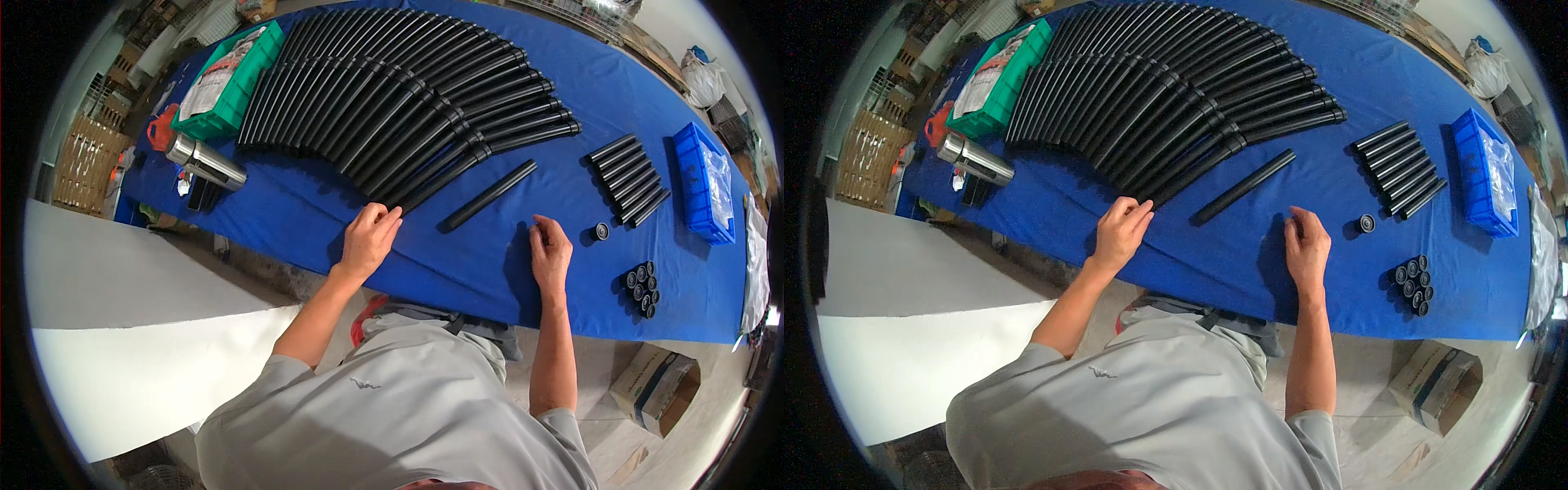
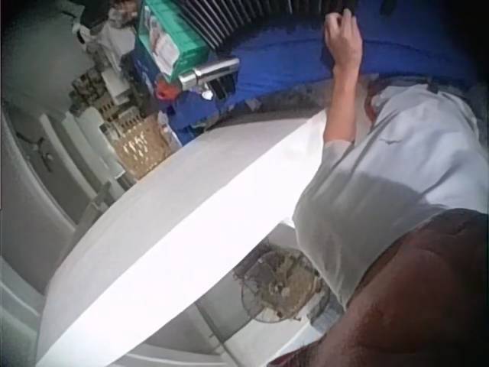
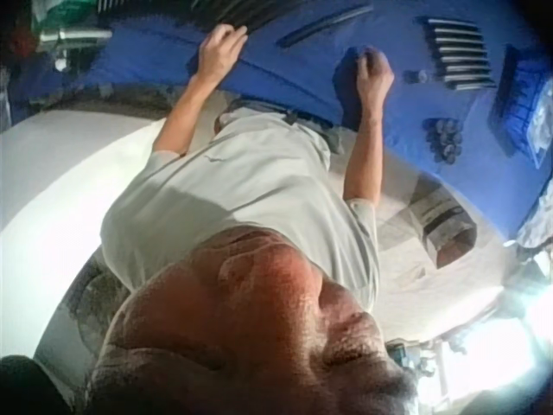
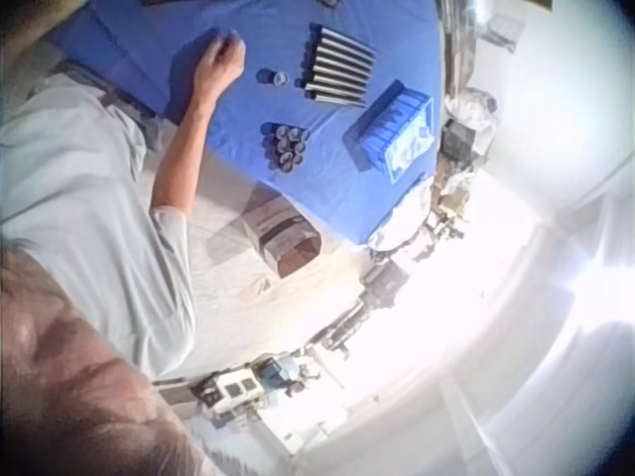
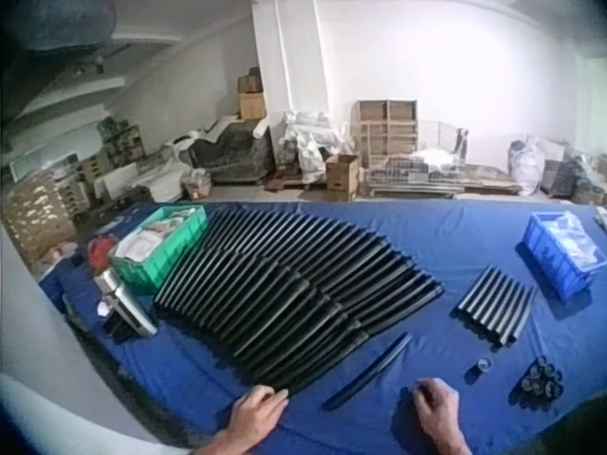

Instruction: Manually attaching plastic end caps to black tubes at a workstation.

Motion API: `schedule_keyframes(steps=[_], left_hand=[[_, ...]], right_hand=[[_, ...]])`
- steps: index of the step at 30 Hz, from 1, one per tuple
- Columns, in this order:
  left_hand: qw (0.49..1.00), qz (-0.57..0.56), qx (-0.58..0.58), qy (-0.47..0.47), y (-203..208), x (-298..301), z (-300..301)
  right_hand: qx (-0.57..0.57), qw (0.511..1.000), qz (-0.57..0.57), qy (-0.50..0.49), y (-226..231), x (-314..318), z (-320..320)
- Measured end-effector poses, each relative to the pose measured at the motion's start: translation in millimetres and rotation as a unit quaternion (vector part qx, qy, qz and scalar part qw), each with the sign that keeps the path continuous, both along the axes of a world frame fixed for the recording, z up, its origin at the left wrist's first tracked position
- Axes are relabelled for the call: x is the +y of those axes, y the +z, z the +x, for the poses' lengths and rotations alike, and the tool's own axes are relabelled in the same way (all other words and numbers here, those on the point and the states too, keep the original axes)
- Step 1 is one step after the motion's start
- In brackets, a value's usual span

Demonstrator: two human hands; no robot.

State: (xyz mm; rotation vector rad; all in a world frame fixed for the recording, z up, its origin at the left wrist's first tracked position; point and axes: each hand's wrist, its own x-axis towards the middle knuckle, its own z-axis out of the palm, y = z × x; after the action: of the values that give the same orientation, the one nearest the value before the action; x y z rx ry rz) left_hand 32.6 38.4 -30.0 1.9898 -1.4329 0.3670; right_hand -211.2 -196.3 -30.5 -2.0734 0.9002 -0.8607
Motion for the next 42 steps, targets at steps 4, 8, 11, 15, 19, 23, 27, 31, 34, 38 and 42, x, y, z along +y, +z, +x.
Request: schedule_keyframes(steps=[4, 8, 11, 15, 19, 23, 27, 31, 34, 38, 42], left_hand=[[1.0, -0.003, -0.017, 0.015, -0.3, 0.7, -1.2], [1.0, -0.006, -0.023, 0.017, -1.5, 0.0, -0.8], [1.0, 0.008, -0.013, 0.007, -4.7, 1.9, -1.3], [0.998, 0.029, -0.023, 0.045, 7.4, -0.8, -7.9], [0.998, 0.045, -0.042, 0.021, 3.1, -2.5, -7.0], [0.992, 0.061, -0.111, 0.0, 10.0, -7.2, -6.0], [0.989, 0.111, -0.094, 0.008, 6.8, -13.5, -4.4], [0.989, 0.094, -0.109, 0.014, 4.0, -11.9, -1.7], [0.991, 0.071, -0.113, 0.018, -2.0, -7.9, 0.7], [0.992, 0.047, -0.115, 0.027, -2.8, -10.3, -2.2], [0.993, 0.042, -0.1, 0.037, -4.3, -14.5, -6.1]], right_hand=[[0.011, 1.0, 0.001, 0.001, 5.3, 1.7, 1.0], [-0.025, 0.999, 0.02, -0.001, -1.1, 1.4, 0.5], [-0.037, 0.999, 0.036, -0.001, -3.5, 0.0, 0.0], [-0.043, 0.998, 0.037, 0.0, -4.4, -1.4, -2.4], [-0.056, 0.997, 0.062, -0.003, -6.9, -3.4, -3.7], [-0.046, 0.997, 0.064, -0.007, -6.8, -3.4, -4.6], [-0.048, 0.996, 0.071, 0.004, -9.4, -5.4, -5.9], [-0.029, 0.997, 0.07, -0.003, -5.0, -4.6, -7.4], [-0.04, 0.996, 0.079, -0.002, -5.9, -4.9, -7.3], [-0.069, 0.995, 0.073, -0.007, -6.4, -3.3, -5.0], [-0.06, 0.996, 0.063, -0.006, -8.8, -4.6, -5.5]])
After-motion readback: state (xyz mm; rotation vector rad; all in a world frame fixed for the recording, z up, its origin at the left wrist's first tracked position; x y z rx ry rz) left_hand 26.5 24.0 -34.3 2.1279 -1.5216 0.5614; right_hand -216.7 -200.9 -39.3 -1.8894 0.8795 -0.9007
